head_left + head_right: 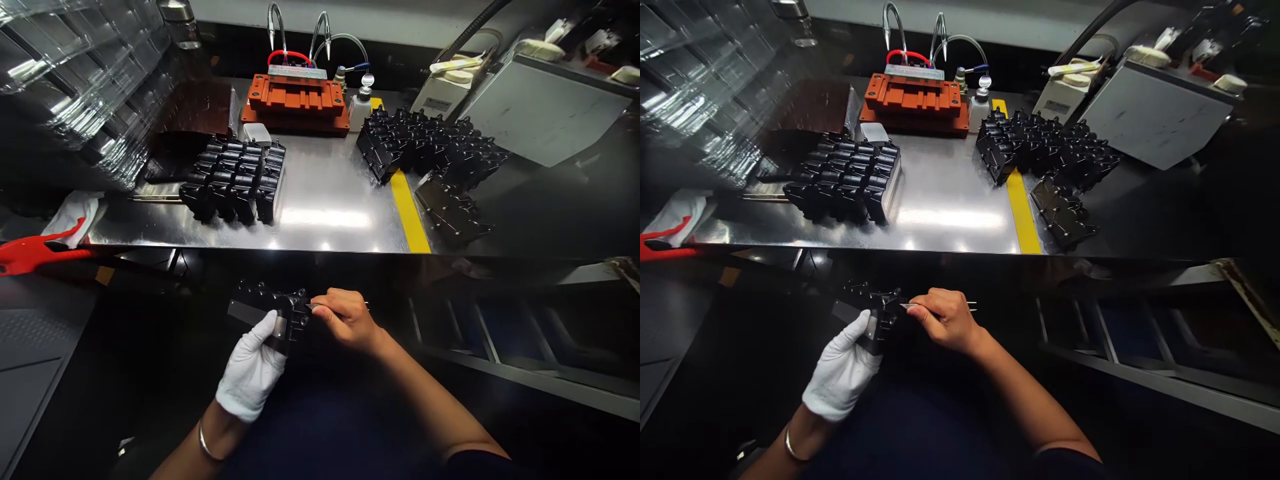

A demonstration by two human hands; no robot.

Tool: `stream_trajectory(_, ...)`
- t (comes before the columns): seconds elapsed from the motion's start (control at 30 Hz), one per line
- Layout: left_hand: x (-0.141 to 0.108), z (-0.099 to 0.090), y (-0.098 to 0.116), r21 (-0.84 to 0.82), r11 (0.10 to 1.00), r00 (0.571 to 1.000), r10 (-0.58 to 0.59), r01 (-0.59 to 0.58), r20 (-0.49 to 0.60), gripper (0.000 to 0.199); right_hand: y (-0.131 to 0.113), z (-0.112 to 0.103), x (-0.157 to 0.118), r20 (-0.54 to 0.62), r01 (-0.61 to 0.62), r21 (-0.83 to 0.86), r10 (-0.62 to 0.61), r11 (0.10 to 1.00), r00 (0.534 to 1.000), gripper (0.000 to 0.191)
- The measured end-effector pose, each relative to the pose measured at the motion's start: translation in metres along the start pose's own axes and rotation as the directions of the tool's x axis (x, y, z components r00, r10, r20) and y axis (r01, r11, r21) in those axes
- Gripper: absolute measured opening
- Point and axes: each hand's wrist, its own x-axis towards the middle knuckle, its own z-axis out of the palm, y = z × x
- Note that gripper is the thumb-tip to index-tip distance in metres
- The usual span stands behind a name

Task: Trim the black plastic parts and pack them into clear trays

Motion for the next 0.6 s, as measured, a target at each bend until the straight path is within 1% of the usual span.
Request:
stream_trajectory(0.13, 0.004, 0.000, 0.002, 0.014, 1.000, 1.000, 0.020, -0.020, 0.006, 0.049, 0.002, 0.011, -0.004, -0.058, -0.081, 0.029, 0.082, 0.996, 0.995, 0.028)
stream_trajectory(0.27, 0.008, 0.000, 0.008, -0.010, 0.998, 0.995, 0.055, -0.056, -0.089, 0.047, 0.005, 0.025, -0.006, -0.094, -0.130, 0.078, 0.137, 0.989, 0.986, 0.029)
stream_trajectory(0.33, 0.005, -0.003, 0.008, -0.007, 0.999, 0.995, 0.041, -0.042, -0.091, 0.048, 0.013, 0.030, -0.005, -0.115, -0.185, 0.093, 0.195, 0.978, 0.974, 0.030)
stream_trajectory(0.37, 0.001, -0.006, 0.007, 0.008, 1.000, 0.996, 0.031, -0.030, -0.078, 0.048, 0.019, 0.031, -0.004, -0.146, -0.238, 0.102, 0.251, 0.966, 0.957, 0.032)
stream_trajectory(0.4, -0.003, -0.009, 0.005, 0.031, 0.999, 0.998, 0.021, -0.020, -0.057, 0.048, 0.025, 0.031, -0.004, -0.187, -0.305, 0.113, 0.321, 0.946, 0.928, 0.035)
stream_trajectory(0.47, -0.010, -0.018, 0.002, 0.093, 0.995, 0.999, 0.031, -0.030, -0.011, 0.047, 0.035, 0.029, -0.003, -0.269, -0.433, 0.146, 0.457, 0.889, 0.848, 0.040)
stream_trajectory(0.5, -0.012, -0.023, 0.002, 0.122, 0.991, 0.998, 0.057, -0.056, 0.000, 0.046, 0.037, 0.026, -0.004, -0.279, -0.468, 0.162, 0.496, 0.869, 0.823, 0.040)
stream_trajectory(0.53, -0.013, -0.027, 0.003, 0.143, 0.986, 0.996, 0.086, -0.085, 0.001, 0.045, 0.036, 0.024, -0.004, -0.255, -0.476, 0.171, 0.506, 0.863, 0.824, 0.040)
stream_trajectory(0.57, -0.012, -0.031, 0.006, 0.155, 0.982, 0.994, 0.112, -0.109, -0.007, 0.043, 0.031, 0.021, -0.005, -0.207, -0.459, 0.176, 0.488, 0.871, 0.848, 0.038)
stream_trajectory(0.6, -0.010, -0.035, 0.009, 0.160, 0.979, 0.991, 0.130, -0.125, -0.017, 0.041, 0.024, 0.019, -0.005, -0.146, -0.422, 0.180, 0.449, 0.888, 0.882, 0.037)
